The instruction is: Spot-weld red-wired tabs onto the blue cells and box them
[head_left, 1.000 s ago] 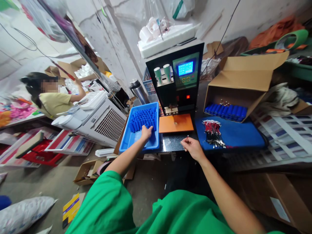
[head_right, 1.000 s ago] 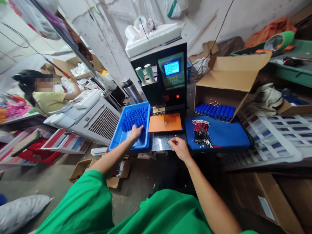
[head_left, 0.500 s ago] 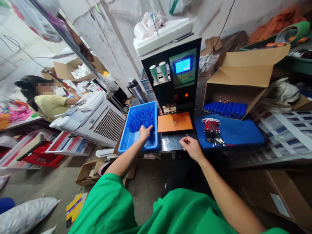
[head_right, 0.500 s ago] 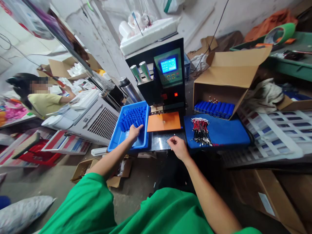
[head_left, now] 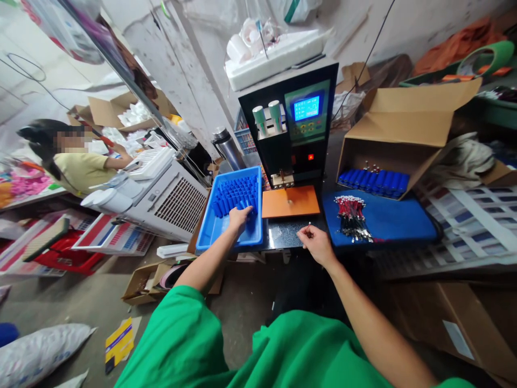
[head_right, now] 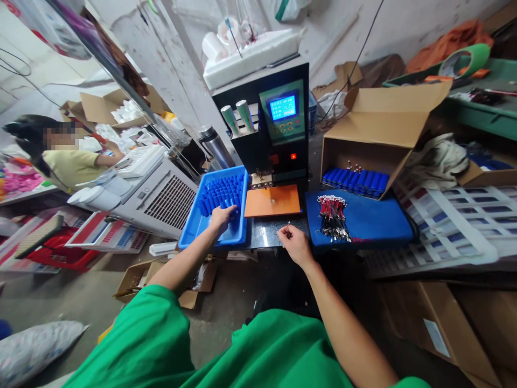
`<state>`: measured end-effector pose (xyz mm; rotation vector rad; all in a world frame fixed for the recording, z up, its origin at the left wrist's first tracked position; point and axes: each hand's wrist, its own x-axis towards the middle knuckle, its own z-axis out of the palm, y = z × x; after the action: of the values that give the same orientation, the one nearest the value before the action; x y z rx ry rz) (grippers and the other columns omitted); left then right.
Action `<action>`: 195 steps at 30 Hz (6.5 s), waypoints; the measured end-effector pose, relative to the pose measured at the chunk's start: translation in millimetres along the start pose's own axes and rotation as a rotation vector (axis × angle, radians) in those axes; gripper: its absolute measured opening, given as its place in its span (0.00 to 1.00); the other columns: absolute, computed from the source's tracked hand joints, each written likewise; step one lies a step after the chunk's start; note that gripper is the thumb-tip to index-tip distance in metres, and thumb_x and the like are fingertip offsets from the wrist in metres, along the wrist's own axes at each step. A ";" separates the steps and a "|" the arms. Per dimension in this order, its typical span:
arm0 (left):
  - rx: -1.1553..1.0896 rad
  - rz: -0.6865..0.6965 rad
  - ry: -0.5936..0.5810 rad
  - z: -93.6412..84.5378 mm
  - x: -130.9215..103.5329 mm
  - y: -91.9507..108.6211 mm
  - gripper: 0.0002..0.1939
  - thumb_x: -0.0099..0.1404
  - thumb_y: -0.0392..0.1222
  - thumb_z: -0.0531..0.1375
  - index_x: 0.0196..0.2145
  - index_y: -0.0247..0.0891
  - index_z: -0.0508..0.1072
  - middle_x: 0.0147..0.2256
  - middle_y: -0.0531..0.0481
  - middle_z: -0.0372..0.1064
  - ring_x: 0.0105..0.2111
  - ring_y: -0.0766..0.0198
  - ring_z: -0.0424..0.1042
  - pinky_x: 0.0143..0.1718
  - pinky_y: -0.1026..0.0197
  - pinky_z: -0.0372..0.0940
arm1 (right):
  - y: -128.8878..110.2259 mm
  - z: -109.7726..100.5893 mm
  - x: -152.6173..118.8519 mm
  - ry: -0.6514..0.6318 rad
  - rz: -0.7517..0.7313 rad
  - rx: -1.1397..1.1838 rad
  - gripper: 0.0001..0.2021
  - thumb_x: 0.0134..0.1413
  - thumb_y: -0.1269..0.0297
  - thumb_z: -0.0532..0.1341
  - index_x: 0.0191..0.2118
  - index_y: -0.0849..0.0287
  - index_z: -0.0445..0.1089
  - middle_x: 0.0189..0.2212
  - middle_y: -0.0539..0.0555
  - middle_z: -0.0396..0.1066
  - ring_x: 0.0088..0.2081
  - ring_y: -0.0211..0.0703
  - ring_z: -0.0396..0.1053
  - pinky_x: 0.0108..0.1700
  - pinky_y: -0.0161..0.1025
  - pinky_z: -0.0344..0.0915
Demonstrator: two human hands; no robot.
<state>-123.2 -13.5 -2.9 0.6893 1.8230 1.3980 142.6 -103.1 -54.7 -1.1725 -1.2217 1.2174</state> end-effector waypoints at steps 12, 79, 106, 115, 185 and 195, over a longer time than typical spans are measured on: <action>-0.541 -0.025 -0.071 12.2 -29.0 36.5 0.09 0.48 0.38 0.65 0.27 0.35 0.70 0.27 0.50 0.71 0.23 0.72 0.66 0.20 0.69 0.56 | -4.4 -0.3 -0.8 -0.004 0.012 -0.018 0.17 0.50 0.47 0.64 0.29 0.57 0.70 0.23 0.50 0.69 0.22 0.38 0.66 0.25 0.36 0.66; 0.003 0.544 -0.110 124.1 -4.5 34.9 0.15 0.50 0.44 0.70 0.35 0.37 0.74 0.33 0.52 0.73 0.35 0.66 0.72 0.39 0.66 0.66 | 1.3 -0.2 5.7 0.019 -0.071 0.021 0.11 0.53 0.54 0.62 0.30 0.57 0.70 0.24 0.51 0.70 0.26 0.40 0.67 0.27 0.35 0.65; 0.028 0.519 -0.202 120.4 -4.9 36.4 0.14 0.56 0.50 0.64 0.34 0.37 0.75 0.33 0.49 0.74 0.34 0.63 0.71 0.37 0.63 0.64 | -0.2 0.2 5.3 0.040 -0.055 0.006 0.12 0.52 0.53 0.62 0.30 0.56 0.70 0.25 0.51 0.71 0.26 0.41 0.67 0.28 0.37 0.66; -0.120 0.544 -0.145 119.3 -5.1 36.4 0.11 0.63 0.48 0.59 0.32 0.37 0.74 0.34 0.50 0.72 0.38 0.63 0.72 0.45 0.62 0.65 | -1.4 0.3 5.7 0.026 -0.015 0.067 0.13 0.50 0.52 0.63 0.30 0.57 0.70 0.24 0.50 0.70 0.24 0.39 0.67 0.25 0.35 0.66; 0.236 0.685 -0.323 102.7 -70.1 5.5 0.13 0.66 0.42 0.59 0.47 0.41 0.76 0.40 0.47 0.77 0.40 0.57 0.75 0.47 0.56 0.68 | -57.2 34.2 130.2 0.184 -0.104 0.100 0.11 0.52 0.55 0.62 0.31 0.58 0.72 0.31 0.54 0.77 0.36 0.45 0.74 0.39 0.37 0.70; 0.309 0.727 -0.273 104.3 -69.4 3.5 0.12 0.67 0.41 0.59 0.47 0.38 0.75 0.38 0.47 0.76 0.38 0.59 0.75 0.44 0.58 0.68 | -71.3 36.6 122.8 0.237 -0.107 0.016 0.12 0.52 0.56 0.63 0.30 0.61 0.73 0.31 0.57 0.78 0.36 0.46 0.74 0.39 0.38 0.68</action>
<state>1.9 -6.3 0.6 1.7423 1.6445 1.3537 104.6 17.5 19.6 -1.1874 -1.0800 0.9775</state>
